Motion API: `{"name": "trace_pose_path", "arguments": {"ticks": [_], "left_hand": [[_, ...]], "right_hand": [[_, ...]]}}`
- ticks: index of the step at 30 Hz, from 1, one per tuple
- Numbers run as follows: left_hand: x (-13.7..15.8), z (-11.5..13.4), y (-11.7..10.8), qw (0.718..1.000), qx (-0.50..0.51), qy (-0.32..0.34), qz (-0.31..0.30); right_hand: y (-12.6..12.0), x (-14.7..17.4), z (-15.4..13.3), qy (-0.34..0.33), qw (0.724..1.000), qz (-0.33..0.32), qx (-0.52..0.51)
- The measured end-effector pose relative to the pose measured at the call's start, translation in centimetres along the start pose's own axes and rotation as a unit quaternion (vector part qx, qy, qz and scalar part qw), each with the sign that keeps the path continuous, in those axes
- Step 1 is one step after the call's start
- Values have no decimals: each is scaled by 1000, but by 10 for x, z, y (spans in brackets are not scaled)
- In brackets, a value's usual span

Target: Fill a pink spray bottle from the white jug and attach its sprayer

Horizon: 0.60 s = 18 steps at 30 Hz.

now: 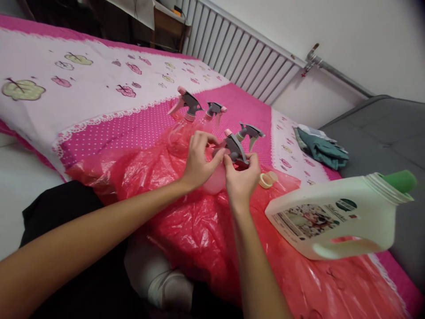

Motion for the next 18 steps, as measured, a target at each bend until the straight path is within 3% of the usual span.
{"name": "trace_pose_path", "arguments": {"ticks": [5,13,18], "left_hand": [[2,23,1,994,-55,26,-85],[-12,30,2,982,-107,-14,-153],[-24,34,2,974,-106,-27,-198]], "right_hand": [[1,2,3,25,1000,4,-9],[6,5,5,67,998,13,-9],[3,9,3,56,998,35,-4]]}}
Point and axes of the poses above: each hand's wrist, its own x-axis away from the middle knuckle, its own y-axis out of the palm, z = x × y, the point moved 3 cm from there along -x, towards the middle knuckle, and after that the axes turned 2 degrees about -x, right-handed, at the moved point
